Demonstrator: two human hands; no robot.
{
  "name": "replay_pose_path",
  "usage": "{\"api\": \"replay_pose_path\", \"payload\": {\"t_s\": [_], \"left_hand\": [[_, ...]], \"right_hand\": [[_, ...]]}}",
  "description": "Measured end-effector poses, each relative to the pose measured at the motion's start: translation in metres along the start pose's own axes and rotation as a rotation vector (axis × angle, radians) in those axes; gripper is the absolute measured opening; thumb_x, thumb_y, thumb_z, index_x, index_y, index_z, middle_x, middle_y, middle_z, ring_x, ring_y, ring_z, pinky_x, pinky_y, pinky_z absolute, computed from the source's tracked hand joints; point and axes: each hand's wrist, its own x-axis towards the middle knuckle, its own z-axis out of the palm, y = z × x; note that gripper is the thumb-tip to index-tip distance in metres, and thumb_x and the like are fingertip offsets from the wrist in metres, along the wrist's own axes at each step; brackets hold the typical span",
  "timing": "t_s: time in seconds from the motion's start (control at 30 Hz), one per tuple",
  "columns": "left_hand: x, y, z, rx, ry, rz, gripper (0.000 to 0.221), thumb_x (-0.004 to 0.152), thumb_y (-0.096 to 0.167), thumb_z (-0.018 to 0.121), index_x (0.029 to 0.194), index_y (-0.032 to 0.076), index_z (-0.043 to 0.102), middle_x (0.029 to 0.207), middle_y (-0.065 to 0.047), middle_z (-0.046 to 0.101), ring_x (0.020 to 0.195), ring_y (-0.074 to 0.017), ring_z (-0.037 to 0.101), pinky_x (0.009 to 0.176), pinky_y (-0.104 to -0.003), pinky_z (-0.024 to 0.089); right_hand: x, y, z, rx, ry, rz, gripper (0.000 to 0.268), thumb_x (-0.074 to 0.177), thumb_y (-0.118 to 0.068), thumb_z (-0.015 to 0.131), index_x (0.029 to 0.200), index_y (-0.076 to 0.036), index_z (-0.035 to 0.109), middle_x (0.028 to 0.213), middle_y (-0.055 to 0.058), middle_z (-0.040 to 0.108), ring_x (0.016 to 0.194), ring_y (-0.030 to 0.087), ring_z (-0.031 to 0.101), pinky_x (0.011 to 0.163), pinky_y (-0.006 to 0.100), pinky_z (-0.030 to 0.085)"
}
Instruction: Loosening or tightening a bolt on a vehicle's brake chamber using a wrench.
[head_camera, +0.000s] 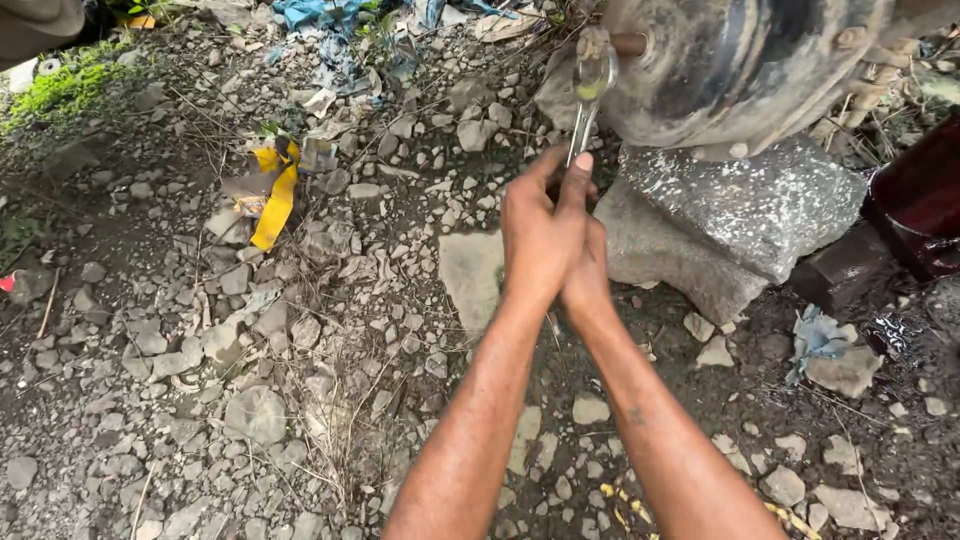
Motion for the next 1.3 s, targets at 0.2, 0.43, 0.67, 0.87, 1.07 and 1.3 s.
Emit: {"api": "replay_pose_path", "payload": {"t_s": [0.2,0.43,0.67,0.87,1.07,1.3], "left_hand": [[0.029,-0.035,-0.004,0.037,-0.065,0.015,0.041,0.097,0.018,0.060,0.136,0.007,0.059,0.099,-0.005,0.077,0.084,-0.0122,0.073,0.074,-0.031,0.058],[0.059,-0.031,-0.019,0.047,-0.145,0.304,0.031,0.101,0.016,0.064,0.130,0.006,0.067,0.100,-0.008,0.080,0.093,-0.0157,0.076,0.085,-0.034,0.058],[0.038,-0.038,-0.018,-0.049,-0.167,0.177,0.026,0.101,0.013,0.065,0.126,0.004,0.066,0.092,-0.008,0.076,0.087,-0.0151,0.073,0.079,-0.034,0.059],[0.042,-0.040,-0.017,-0.044,-0.172,0.204,0.025,0.100,0.009,0.063,0.124,0.003,0.066,0.094,-0.007,0.076,0.088,-0.0151,0.073,0.079,-0.034,0.059],[0.041,-0.033,-0.017,0.008,-0.186,0.184,0.022,0.101,0.009,0.063,0.122,0.005,0.068,0.090,-0.008,0.076,0.084,-0.0159,0.072,0.078,-0.036,0.058],[0.066,-0.038,-0.015,0.009,-0.191,0.179,0.029,0.099,0.015,0.062,0.127,0.011,0.067,0.097,-0.005,0.078,0.086,-0.0145,0.073,0.081,-0.039,0.061]], "right_hand": [[0.030,0.012,0.018,-0.046,-0.089,0.136,0.027,0.100,-0.026,0.056,0.104,0.000,0.061,0.094,0.006,0.065,0.082,0.016,0.067,0.064,0.034,0.060],[0.061,0.019,0.027,-0.006,-0.108,-0.043,0.039,0.108,-0.035,0.043,0.114,-0.001,0.061,0.106,0.006,0.068,0.101,0.015,0.068,0.079,0.033,0.059],[0.039,0.038,0.010,0.025,-0.137,-0.037,0.037,0.108,-0.029,0.045,0.116,0.001,0.064,0.107,0.007,0.069,0.101,0.016,0.065,0.085,0.032,0.055],[0.042,0.030,0.009,0.043,-0.152,-0.013,0.032,0.106,-0.025,0.044,0.118,0.000,0.061,0.109,0.007,0.067,0.102,0.016,0.063,0.087,0.032,0.054],[0.038,0.005,0.009,-0.028,-0.130,0.008,0.036,0.106,-0.028,0.040,0.120,-0.002,0.060,0.109,0.008,0.067,0.103,0.017,0.065,0.087,0.033,0.055],[0.064,-0.002,0.020,-0.048,-0.143,0.120,0.033,0.104,-0.024,0.038,0.104,0.003,0.056,0.090,0.008,0.061,0.079,0.019,0.063,0.063,0.036,0.058]]}}
